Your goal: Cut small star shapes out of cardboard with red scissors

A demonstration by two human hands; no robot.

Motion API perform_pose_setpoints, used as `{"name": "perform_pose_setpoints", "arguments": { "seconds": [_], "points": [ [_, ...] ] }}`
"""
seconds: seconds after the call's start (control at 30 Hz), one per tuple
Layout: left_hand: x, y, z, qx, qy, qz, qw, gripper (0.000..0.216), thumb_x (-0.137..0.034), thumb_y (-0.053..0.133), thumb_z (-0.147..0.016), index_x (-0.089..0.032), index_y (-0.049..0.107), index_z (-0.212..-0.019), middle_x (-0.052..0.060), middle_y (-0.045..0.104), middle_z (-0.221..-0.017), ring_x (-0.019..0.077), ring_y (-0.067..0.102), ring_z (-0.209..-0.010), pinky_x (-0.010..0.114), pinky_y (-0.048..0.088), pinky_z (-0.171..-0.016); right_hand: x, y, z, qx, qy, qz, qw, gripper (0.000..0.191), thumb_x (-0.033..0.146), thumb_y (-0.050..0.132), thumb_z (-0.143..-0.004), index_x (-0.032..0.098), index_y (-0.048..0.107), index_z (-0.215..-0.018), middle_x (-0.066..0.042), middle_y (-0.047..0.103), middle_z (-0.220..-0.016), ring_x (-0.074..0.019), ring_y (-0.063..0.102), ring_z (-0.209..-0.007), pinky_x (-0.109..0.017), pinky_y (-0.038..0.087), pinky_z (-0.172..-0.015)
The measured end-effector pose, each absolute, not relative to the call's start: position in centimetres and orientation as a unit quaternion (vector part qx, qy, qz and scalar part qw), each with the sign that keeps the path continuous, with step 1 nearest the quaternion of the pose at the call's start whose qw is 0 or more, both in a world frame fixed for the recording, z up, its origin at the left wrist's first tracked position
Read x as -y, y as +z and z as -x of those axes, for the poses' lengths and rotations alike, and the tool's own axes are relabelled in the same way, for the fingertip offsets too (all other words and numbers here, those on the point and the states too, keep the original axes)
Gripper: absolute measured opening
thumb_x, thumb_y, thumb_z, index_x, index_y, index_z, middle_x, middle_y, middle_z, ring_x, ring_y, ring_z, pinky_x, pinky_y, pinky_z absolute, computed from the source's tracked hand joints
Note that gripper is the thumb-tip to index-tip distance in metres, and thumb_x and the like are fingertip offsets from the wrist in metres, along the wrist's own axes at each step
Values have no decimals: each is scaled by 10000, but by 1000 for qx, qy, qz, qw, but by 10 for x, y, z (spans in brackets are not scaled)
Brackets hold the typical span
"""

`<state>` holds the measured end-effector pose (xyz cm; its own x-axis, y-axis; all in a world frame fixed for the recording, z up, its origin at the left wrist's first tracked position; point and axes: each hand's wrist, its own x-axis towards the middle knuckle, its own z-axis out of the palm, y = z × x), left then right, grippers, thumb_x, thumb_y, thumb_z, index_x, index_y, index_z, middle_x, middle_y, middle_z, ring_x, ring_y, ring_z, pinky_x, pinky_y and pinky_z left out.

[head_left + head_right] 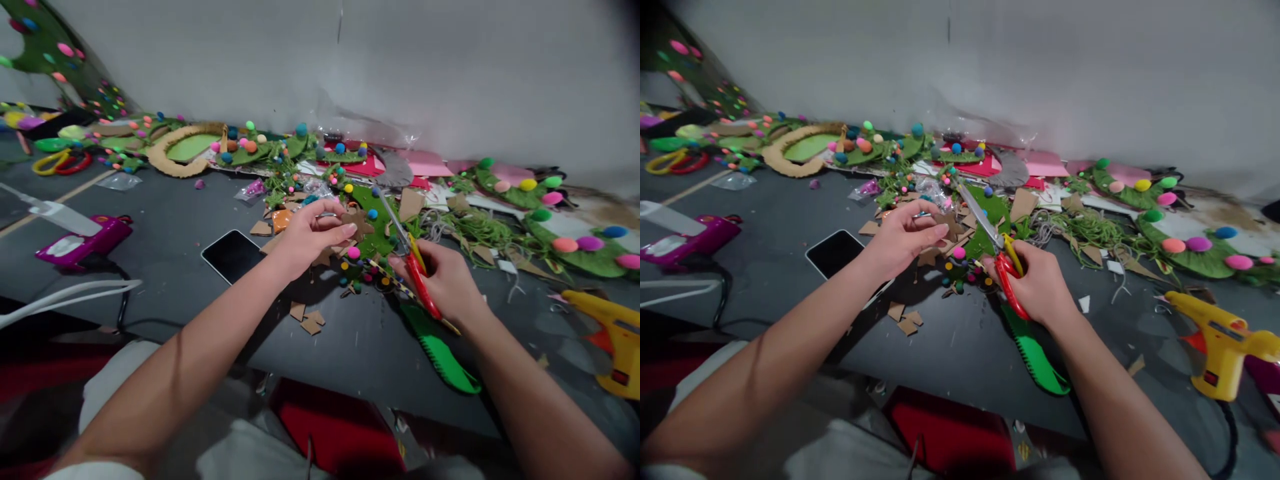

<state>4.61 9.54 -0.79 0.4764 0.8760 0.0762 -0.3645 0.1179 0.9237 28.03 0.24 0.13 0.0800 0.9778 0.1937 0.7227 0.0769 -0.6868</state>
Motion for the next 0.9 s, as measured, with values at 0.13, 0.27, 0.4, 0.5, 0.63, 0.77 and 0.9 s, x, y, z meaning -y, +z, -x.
{"name": "perform_pose_setpoints", "arguments": {
  "seconds": [0.13, 0.27, 0.4, 0.5, 0.63, 0.77, 0.9],
  "points": [
    [-95, -9, -46, -237, 458, -480, 710, 440, -255, 970, -708, -187, 595, -928, -54, 740, -750, 110, 766, -741, 249, 652, -786, -2, 2, -275, 672, 164, 655, 303, 490, 623, 716, -820, 258, 445, -639, 53, 417, -580, -136, 385, -560, -287, 309, -529],
    [-96, -9, -45, -231, 462, -474, 713, 432, -250, 981, -700, -182, 635, -949, -44, 743, -761, 119, 766, -738, 262, 659, -773, -3, 0, -274, 678, 143, 666, 276, 452, 620, 680, -813, 263, 456, -650, 43, 442, -578, -147, 383, -561, -292, 319, -538],
    [-98, -10, -45, -231, 464, -474, 712, 424, -256, 986, -700, -176, 729, -1028, -9, 777, -835, 144, 785, -791, 280, 670, -785, -2, -4, -277, 680, 129, 670, 270, 437, 600, 676, -818, 266, 440, -661, 42, 445, -589, -150, 386, -566, -294, 318, -547],
    [-100, -11, -46, -231, 470, -466, 713, 401, -256, 998, -680, -182, 752, -988, -20, 764, -806, 142, 780, -780, 293, 676, -795, -1, -5, -279, 677, 120, 677, 262, 440, 605, 676, -830, 268, 441, -671, 39, 457, -596, -154, 390, -566, -296, 312, -549],
    [-100, -10, -45, -240, 466, -465, 713, 390, -259, 1005, -663, -196, 758, -957, -32, 760, -785, 129, 770, -767, 290, 671, -808, 0, -3, -279, 677, 105, 683, 253, 435, 609, 688, -833, 272, 455, -687, 30, 490, -603, -161, 393, -567, -299, 312, -549],
    [-99, -10, -44, -249, 464, -468, 710, 404, -273, 1008, -649, -204, 755, -956, -31, 762, -771, 141, 774, -777, 308, 668, -813, 2, -1, -278, 679, 93, 682, 254, 437, 601, 695, -834, 276, 440, -692, 17, 517, -599, -167, 394, -558, -299, 310, -544],
    [-100, -10, -43, -254, 463, -466, 710, 409, -271, 1010, -643, -202, 753, -953, -21, 775, -798, 149, 779, -795, 313, 666, -808, 2, 0, -279, 680, 99, 683, 247, 436, 596, 706, -828, 275, 440, -702, 12, 537, -616, -166, 395, -564, -296, 314, -548]
  ]
}}
